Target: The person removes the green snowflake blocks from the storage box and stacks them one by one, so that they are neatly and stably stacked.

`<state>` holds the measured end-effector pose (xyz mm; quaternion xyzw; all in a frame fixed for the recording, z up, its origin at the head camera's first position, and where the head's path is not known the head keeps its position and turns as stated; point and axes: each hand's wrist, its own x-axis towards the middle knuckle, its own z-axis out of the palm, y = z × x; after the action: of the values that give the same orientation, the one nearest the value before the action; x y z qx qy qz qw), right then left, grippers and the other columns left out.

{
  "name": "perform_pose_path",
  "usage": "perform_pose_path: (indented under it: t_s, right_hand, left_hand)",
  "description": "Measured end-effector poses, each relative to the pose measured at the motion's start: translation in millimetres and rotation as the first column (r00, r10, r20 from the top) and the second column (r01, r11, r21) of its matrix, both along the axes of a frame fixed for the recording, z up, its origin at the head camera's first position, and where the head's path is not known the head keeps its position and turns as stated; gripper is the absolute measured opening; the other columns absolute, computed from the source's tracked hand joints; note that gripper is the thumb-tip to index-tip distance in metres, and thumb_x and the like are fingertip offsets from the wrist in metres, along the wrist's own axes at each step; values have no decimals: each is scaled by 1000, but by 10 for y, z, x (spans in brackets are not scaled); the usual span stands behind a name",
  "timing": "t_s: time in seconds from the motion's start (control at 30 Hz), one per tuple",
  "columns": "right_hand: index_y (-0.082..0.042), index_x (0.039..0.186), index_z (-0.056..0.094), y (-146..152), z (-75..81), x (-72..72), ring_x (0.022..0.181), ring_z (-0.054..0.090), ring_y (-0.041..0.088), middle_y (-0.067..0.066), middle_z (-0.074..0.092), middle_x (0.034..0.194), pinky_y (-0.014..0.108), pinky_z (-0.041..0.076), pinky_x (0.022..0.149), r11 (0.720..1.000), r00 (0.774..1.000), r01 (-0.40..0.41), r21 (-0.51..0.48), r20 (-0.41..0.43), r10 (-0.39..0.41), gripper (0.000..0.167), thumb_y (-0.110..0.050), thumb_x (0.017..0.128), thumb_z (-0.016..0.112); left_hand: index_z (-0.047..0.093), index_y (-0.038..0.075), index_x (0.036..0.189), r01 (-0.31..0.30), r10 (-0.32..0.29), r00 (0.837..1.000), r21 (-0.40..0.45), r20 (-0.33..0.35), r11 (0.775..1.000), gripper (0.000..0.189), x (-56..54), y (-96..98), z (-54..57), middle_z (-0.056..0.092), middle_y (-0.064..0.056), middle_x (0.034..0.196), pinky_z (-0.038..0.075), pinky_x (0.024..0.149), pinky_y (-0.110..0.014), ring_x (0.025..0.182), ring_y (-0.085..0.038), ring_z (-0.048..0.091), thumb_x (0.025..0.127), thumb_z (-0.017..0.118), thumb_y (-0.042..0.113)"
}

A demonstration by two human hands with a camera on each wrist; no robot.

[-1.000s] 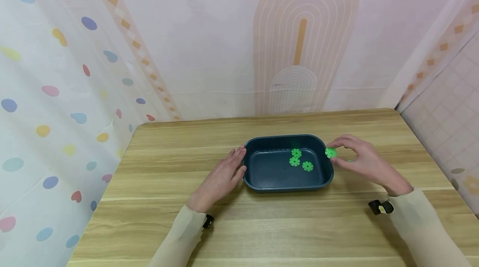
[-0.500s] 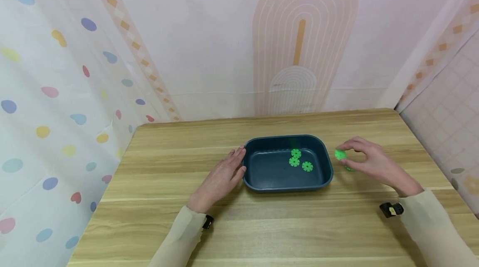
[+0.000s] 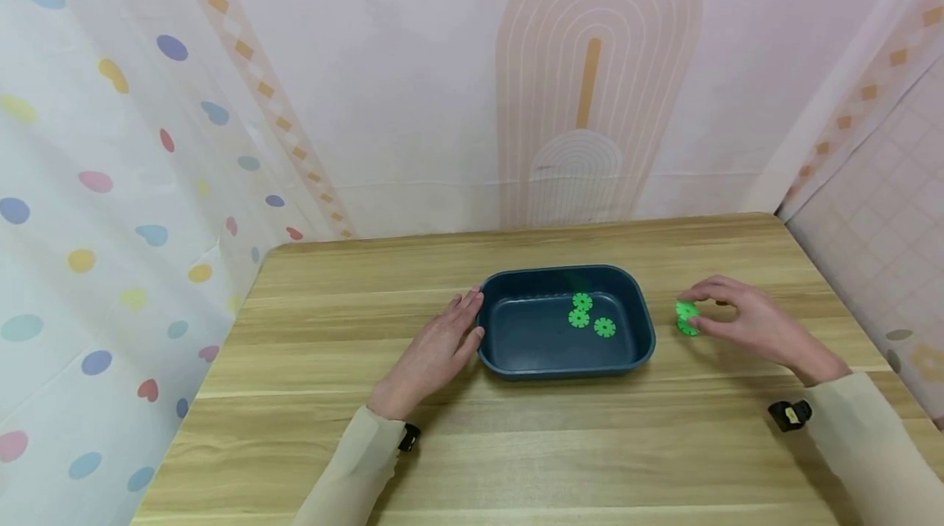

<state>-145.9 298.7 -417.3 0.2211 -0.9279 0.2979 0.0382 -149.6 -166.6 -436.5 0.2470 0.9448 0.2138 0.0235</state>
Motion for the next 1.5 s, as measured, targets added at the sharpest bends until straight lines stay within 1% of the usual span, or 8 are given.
perform_pose_path:
  t_s: [0.1,0.2,0.43,0.6,0.83,1.0,1.23,1.5]
  right_hand:
    - [-11,117,76,39,-30,-26,109,61,21,4,69,119,44,54,87,1000,999,-13,24,-29,13,27,-13,91,81]
    - [-11,117,77,71,-42,-47,108,61,16,4,70,117,42,54,85,999,999,-11,47,-50,13,28,-11,90,81]
    - [-6,119,74,112,-37,-73,111,63,36,11,69,119,57,52,90,999,999,-13,33,35,12,28,-9,92,79]
    - [-5,119,74,131,-71,-82,112,63,39,14,70,119,59,53,90,999,998,-20,45,53,18,29,-8,91,79]
    - [-6,120,74,154,-133,-95,109,65,36,11,70,119,52,54,88,998,997,-28,58,75,24,29,-12,92,79]
    - [-8,120,75,158,-161,-115,112,64,35,10,70,121,54,53,91,997,994,-23,69,107,15,27,-15,94,78]
    - [-9,121,75,148,-178,-139,109,65,30,9,70,123,49,54,90,996,991,-32,82,130,21,28,-14,94,78]
    - [-9,119,76,144,-196,-153,110,64,27,6,70,120,44,54,90,995,990,-43,88,135,31,27,-13,93,79]
  left_hand:
    - [33,5,162,-1,1,1000,3,-6,1000,58,-2,-1,0,26,-7,169,34,118,-59,154,-37,28,112,45,33]
    - [33,4,161,-1,1,1000,4,-13,1000,58,-4,-1,3,26,-8,169,34,118,-59,153,-37,28,112,46,32]
    - [32,4,162,5,-5,1000,3,-6,1000,59,-3,-10,10,25,-8,169,34,118,-58,154,-37,28,113,43,34]
    - [31,5,162,5,-5,1000,-4,-1,1000,59,-6,-16,4,24,-7,169,33,119,-58,154,-36,27,113,43,35]
    - [32,5,162,5,-5,1000,-4,-6,1000,58,-6,-17,0,25,-7,169,33,119,-58,154,-36,28,113,43,34]
    - [32,6,162,6,-6,1000,0,-9,1000,58,-8,-17,-4,26,-8,169,33,119,-57,154,-36,28,113,43,35]
    - [32,6,162,6,-6,1000,0,-2,1000,58,-9,-13,-2,25,-7,169,32,120,-56,154,-34,27,113,42,35]
    - [32,6,162,11,-11,1000,3,-4,1000,59,-10,-12,-10,25,-7,169,32,120,-56,154,-36,28,113,42,35]
